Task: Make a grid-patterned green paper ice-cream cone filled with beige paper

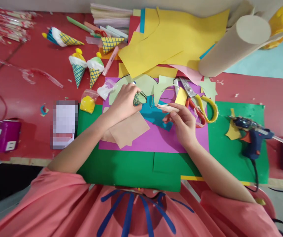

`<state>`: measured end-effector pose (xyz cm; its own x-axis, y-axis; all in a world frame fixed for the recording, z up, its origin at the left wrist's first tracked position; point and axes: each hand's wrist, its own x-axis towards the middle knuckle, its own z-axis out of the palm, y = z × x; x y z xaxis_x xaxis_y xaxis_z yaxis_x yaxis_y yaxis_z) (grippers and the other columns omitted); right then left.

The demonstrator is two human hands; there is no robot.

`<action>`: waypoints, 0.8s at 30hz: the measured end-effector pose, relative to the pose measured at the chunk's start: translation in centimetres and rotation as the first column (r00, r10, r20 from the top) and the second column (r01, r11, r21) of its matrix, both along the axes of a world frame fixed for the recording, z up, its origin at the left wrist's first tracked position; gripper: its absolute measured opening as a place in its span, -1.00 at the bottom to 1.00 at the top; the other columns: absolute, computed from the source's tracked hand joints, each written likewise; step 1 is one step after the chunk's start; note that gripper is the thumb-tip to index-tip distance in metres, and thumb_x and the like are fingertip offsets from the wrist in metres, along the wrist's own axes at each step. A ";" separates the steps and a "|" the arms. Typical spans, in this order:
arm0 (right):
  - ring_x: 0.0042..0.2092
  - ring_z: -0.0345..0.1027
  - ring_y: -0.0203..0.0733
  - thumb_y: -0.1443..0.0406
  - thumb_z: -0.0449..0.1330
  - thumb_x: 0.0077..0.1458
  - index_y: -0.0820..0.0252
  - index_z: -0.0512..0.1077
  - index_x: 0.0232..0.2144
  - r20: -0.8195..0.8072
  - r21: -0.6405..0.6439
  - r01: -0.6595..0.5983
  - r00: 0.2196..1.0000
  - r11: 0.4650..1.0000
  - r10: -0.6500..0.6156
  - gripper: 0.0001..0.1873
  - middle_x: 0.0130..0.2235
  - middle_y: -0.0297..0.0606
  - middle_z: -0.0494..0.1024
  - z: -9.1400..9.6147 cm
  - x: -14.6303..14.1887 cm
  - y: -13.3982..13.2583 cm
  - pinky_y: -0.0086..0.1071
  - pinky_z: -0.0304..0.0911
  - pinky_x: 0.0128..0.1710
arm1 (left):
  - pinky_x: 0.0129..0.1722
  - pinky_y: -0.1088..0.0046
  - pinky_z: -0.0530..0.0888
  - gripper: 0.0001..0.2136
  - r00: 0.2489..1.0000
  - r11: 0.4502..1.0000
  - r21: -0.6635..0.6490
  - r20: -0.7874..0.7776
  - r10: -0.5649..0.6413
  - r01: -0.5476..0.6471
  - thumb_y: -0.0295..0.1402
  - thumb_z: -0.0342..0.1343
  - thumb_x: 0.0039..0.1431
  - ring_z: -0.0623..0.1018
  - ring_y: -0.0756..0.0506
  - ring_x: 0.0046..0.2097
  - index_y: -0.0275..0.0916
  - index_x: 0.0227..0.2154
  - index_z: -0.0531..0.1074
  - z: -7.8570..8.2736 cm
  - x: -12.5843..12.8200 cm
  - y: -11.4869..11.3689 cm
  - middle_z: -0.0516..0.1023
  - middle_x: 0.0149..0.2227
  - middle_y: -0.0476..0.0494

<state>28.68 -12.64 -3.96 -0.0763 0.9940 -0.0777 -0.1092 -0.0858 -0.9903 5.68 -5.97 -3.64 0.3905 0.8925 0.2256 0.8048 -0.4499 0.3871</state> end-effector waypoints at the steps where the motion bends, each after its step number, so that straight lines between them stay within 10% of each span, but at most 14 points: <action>1: -0.38 0.44 -0.31 0.16 0.16 0.19 0.06 0.39 -0.09 0.000 0.017 0.024 1.000 1.000 -0.024 -0.75 -0.20 -0.27 0.59 0.1 0.0 0.0 -0.34 0.40 -0.31 | 0.03 0.13 0.43 -0.70 0.997 0.999 -0.001 0.060 -0.037 0.038 -0.40 0.17 0.07 0.44 -0.22 0.02 -0.21 -0.12 0.30 0.5 -0.1 -0.2 0.44 -0.08 -0.17; 9: -0.41 0.45 -0.27 0.04 0.20 0.13 -0.03 0.21 -0.20 0.015 0.082 0.196 0.980 0.977 -0.198 -0.70 -0.29 -0.32 0.54 0.4 0.1 -0.4 -0.34 0.37 -0.40 | -0.04 0.30 0.49 -0.58 0.849 0.971 -0.013 0.487 -0.204 0.240 -0.21 0.16 0.14 0.52 -0.11 -0.02 -0.15 0.00 0.17 -0.8 -0.3 -3.1 0.45 -0.06 -0.16; 18: -0.52 0.34 -0.31 0.18 0.23 0.14 0.07 0.36 -0.25 0.258 0.247 0.024 0.962 0.969 -0.090 -0.84 -0.41 -0.33 0.53 0.1 -0.4 -2.0 -0.34 0.27 -0.52 | -0.38 0.40 0.43 -0.50 0.987 0.991 -0.042 0.104 -0.123 0.128 0.08 0.15 0.06 0.59 -0.17 -0.23 -0.18 -0.08 0.32 -1.5 0.8 -3.7 0.58 -0.20 -0.14; 24: -0.57 0.25 -0.41 0.22 0.17 0.17 0.10 0.44 -0.26 0.464 0.316 -0.142 0.886 0.938 -0.022 -0.89 -0.32 -0.29 0.60 -0.5 -0.7 -2.1 -0.43 0.22 -0.56 | -0.53 0.48 0.31 -0.51 0.979 0.957 0.209 -0.032 -0.201 0.203 0.12 -0.03 0.19 0.57 -0.05 -0.44 -0.22 -0.12 0.36 -1.6 1.4 -4.4 0.57 -0.43 -0.06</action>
<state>28.02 -14.78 -4.45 -0.1749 0.9610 0.2142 0.3533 0.2643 -0.8974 7.05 -10.40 -5.24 0.5609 0.7278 0.3946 0.6923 -0.6737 0.2585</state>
